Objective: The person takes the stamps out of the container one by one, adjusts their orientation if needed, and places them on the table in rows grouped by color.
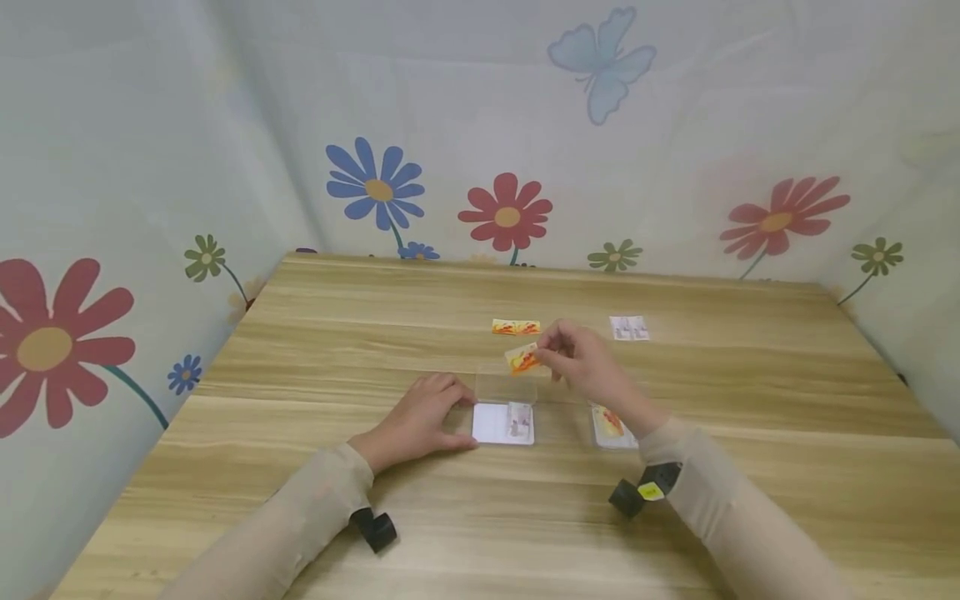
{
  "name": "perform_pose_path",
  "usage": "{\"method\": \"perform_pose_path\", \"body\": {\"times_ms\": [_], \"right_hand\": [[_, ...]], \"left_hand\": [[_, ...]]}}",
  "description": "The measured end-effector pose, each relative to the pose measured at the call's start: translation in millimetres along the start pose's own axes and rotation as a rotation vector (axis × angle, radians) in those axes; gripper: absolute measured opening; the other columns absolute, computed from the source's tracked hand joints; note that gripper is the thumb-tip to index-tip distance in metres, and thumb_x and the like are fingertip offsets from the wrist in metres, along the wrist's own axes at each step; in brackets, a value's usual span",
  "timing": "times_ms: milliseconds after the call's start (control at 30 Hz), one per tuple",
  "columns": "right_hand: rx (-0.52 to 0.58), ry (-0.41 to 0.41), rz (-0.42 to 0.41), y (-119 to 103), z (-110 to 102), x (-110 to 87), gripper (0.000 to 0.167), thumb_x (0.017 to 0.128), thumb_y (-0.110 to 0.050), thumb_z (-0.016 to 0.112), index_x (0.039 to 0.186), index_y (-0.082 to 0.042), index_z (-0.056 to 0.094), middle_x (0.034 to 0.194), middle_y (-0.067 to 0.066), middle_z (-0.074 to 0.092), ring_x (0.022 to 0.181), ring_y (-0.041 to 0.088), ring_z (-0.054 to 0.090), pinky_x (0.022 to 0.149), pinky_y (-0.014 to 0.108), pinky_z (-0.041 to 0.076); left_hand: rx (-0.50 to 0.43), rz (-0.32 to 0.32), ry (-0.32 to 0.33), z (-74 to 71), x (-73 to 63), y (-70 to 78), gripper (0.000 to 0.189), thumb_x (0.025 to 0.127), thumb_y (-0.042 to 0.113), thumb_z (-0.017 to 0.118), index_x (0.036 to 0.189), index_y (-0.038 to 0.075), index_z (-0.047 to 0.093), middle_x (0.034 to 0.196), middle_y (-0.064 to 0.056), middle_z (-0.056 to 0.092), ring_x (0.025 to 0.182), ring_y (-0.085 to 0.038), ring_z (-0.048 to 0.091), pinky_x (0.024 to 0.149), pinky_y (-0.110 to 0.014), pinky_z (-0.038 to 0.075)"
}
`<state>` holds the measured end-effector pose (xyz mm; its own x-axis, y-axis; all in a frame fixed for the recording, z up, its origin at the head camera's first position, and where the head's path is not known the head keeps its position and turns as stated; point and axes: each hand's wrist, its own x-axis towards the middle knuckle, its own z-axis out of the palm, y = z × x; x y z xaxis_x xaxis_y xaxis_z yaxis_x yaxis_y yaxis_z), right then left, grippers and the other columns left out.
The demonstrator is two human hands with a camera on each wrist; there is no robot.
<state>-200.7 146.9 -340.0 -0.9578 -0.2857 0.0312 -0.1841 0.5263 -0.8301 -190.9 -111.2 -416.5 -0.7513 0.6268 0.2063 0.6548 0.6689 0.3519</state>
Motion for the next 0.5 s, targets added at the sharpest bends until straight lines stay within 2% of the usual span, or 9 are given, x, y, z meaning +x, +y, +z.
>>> {"method": "perform_pose_path", "body": {"times_ms": [233, 500], "right_hand": [[0.012, 0.016, 0.043, 3.3, -8.7, 10.2, 0.014, 0.092, -0.015, 0.063, 0.100, -0.004, 0.058, 0.076, 0.005, 0.059, 0.068, 0.033, 0.057, 0.048, 0.024, 0.044], [0.028, 0.045, 0.132, 9.9, -18.4, 19.4, 0.016, 0.093, -0.019, 0.062, 0.102, -0.005, 0.059, 0.078, 0.002, 0.059, 0.067, 0.025, 0.055, 0.051, 0.024, 0.045]], "left_hand": [[-0.001, -0.007, 0.001, -0.5, -0.6, 3.1, 0.050, 0.072, 0.041, 0.081, 0.109, 0.011, 0.065, 0.103, 0.000, 0.059, 0.107, -0.021, 0.054, 0.104, -0.044, 0.039], [0.011, -0.013, -0.003, 2.6, -1.2, 3.1, 0.051, 0.072, 0.042, 0.080, 0.110, 0.012, 0.064, 0.104, 0.000, 0.059, 0.107, -0.020, 0.054, 0.104, -0.044, 0.038]]}}
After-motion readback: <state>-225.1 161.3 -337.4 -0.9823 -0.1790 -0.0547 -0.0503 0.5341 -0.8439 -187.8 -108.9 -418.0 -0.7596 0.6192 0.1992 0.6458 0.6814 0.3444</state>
